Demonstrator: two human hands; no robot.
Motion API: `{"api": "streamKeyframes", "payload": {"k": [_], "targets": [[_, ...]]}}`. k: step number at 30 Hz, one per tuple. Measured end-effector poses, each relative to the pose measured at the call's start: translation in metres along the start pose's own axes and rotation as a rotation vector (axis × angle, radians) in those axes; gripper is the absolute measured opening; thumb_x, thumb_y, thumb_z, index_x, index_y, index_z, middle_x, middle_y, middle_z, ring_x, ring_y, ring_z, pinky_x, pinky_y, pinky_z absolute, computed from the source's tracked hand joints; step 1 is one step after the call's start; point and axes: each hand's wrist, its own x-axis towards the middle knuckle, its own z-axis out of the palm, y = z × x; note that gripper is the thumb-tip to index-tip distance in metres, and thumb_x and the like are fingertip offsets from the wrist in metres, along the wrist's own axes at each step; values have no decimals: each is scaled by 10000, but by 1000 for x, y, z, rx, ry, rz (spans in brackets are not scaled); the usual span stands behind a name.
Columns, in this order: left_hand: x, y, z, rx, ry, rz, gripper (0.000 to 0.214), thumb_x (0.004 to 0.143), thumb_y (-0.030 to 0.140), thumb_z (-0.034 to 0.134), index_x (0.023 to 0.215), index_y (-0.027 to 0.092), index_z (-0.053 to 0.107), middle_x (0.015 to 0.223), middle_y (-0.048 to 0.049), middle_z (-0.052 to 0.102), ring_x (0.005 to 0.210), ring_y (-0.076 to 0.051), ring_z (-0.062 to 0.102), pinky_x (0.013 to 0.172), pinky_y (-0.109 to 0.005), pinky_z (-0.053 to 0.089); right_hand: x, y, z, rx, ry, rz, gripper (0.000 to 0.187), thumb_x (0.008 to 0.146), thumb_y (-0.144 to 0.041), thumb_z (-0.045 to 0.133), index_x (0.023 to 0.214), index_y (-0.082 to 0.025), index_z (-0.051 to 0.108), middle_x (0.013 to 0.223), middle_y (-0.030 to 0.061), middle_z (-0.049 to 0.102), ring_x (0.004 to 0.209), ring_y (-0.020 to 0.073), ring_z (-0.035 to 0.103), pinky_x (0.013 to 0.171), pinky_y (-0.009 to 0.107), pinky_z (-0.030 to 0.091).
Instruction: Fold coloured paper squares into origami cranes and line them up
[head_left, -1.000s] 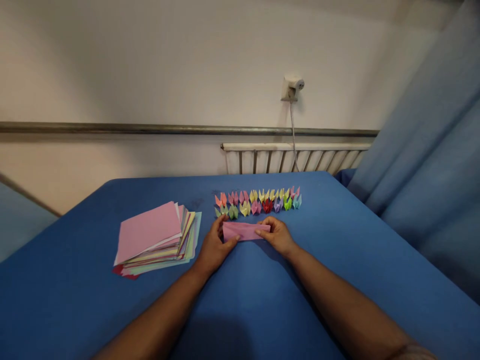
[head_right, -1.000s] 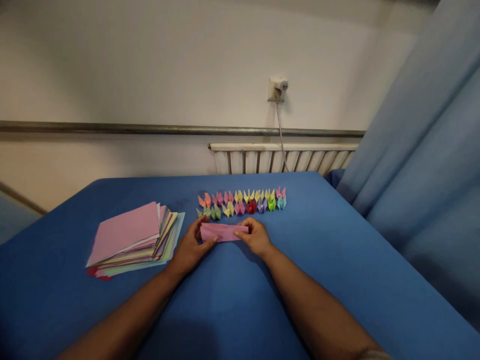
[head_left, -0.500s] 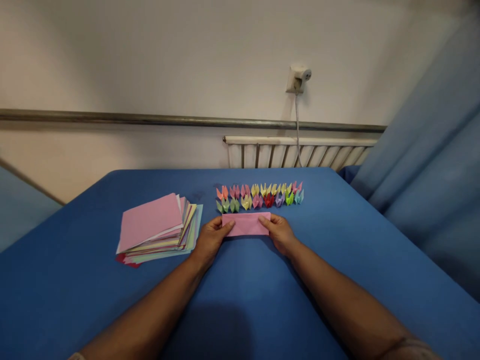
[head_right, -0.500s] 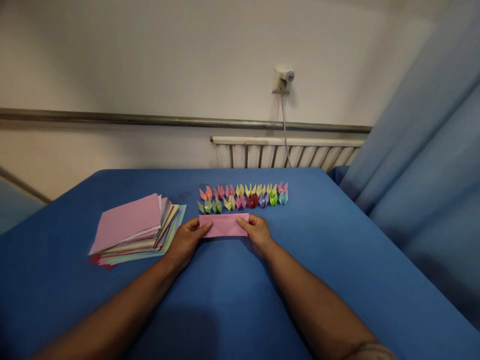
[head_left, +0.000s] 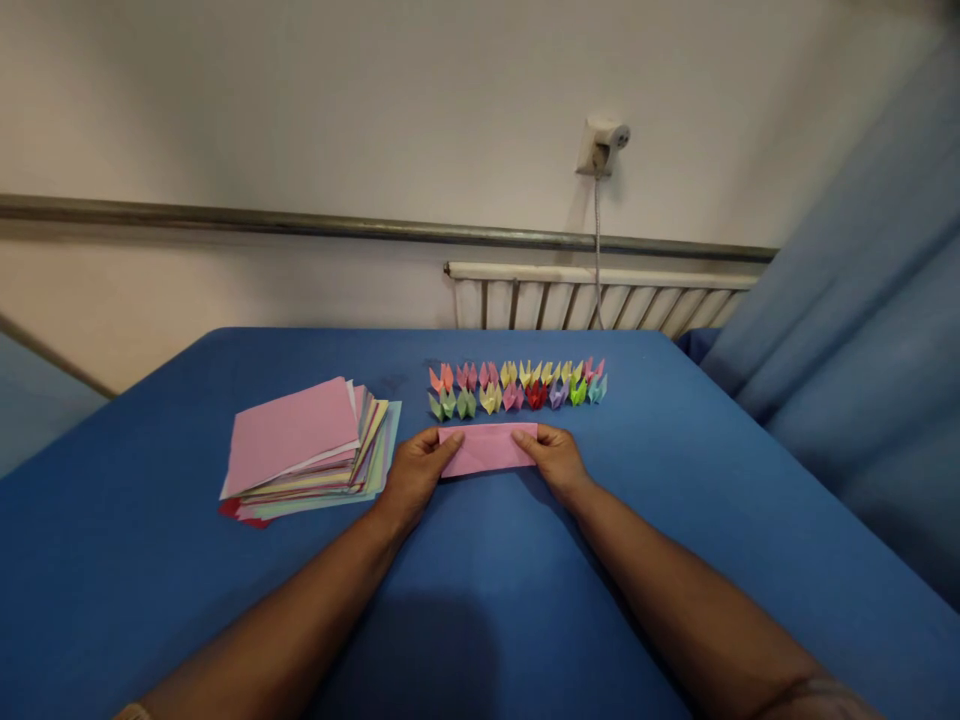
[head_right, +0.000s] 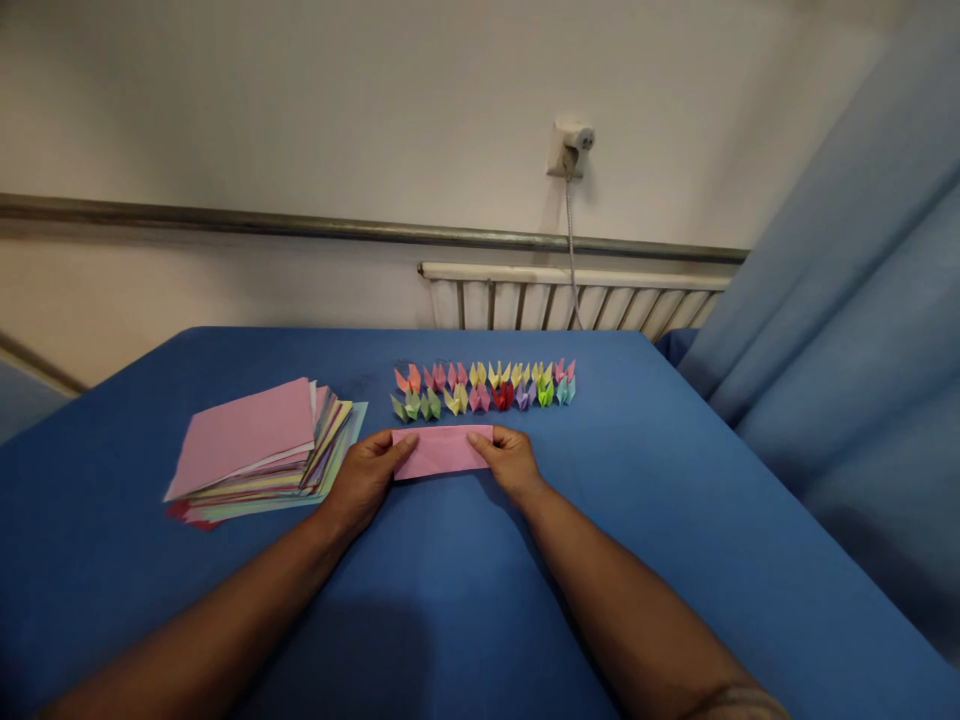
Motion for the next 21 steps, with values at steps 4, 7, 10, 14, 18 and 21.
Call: {"api": "streamKeyframes", "payload": {"k": [4, 7, 10, 14, 18, 21], "targets": [[1, -1, -1, 3, 9, -9, 390, 645, 459, 762, 831, 125, 680, 725, -20, 688, 632, -148, 580, 610, -247, 443, 2, 1, -2, -7, 9, -32, 327, 672, -454, 721, 774, -144, 713, 682, -2, 652, 601, 123, 524, 624, 268, 425], [2, -2, -2, 3, 20, -14, 397, 639, 462, 764, 821, 122, 673, 718, -25, 686, 640, -156, 586, 616, -256, 450, 2, 0, -4, -14, 7, -33, 343, 683, -479, 701, 741, -142, 692, 640, -15, 609, 573, 111, 479, 587, 251, 389], [2, -3, -2, 2, 20, -3, 401, 638, 455, 766, 836, 119, 676, 739, -30, 688, 653, -155, 586, 627, -256, 451, 1, -2, -4, -15, 0, -27, 352, 682, -493, 694, 721, -144, 670, 617, -26, 569, 563, 104, 448, 575, 246, 365], [2, -3, -2, 8, 19, 17, 391, 649, 457, 758, 829, 120, 673, 734, -22, 678, 644, -144, 572, 614, -243, 439, 1, -4, -3, -44, 8, -46, 353, 695, -499, 675, 657, -153, 617, 578, -45, 496, 545, 92, 386, 545, 234, 316], [3, -3, -2, 24, 23, 30, 390, 653, 468, 752, 815, 123, 668, 703, -11, 665, 632, -140, 566, 596, -235, 429, 0, -4, -5, -72, 15, -93, 349, 743, -481, 636, 620, -161, 567, 558, -59, 416, 540, 84, 327, 527, 228, 269], [3, -3, -2, 24, 8, 32, 387, 656, 463, 752, 829, 126, 674, 730, -20, 680, 645, -145, 578, 607, -241, 440, 1, -3, -6, -75, 9, -106, 335, 763, -462, 624, 629, -163, 558, 566, -61, 387, 544, 83, 310, 528, 228, 252]]}}
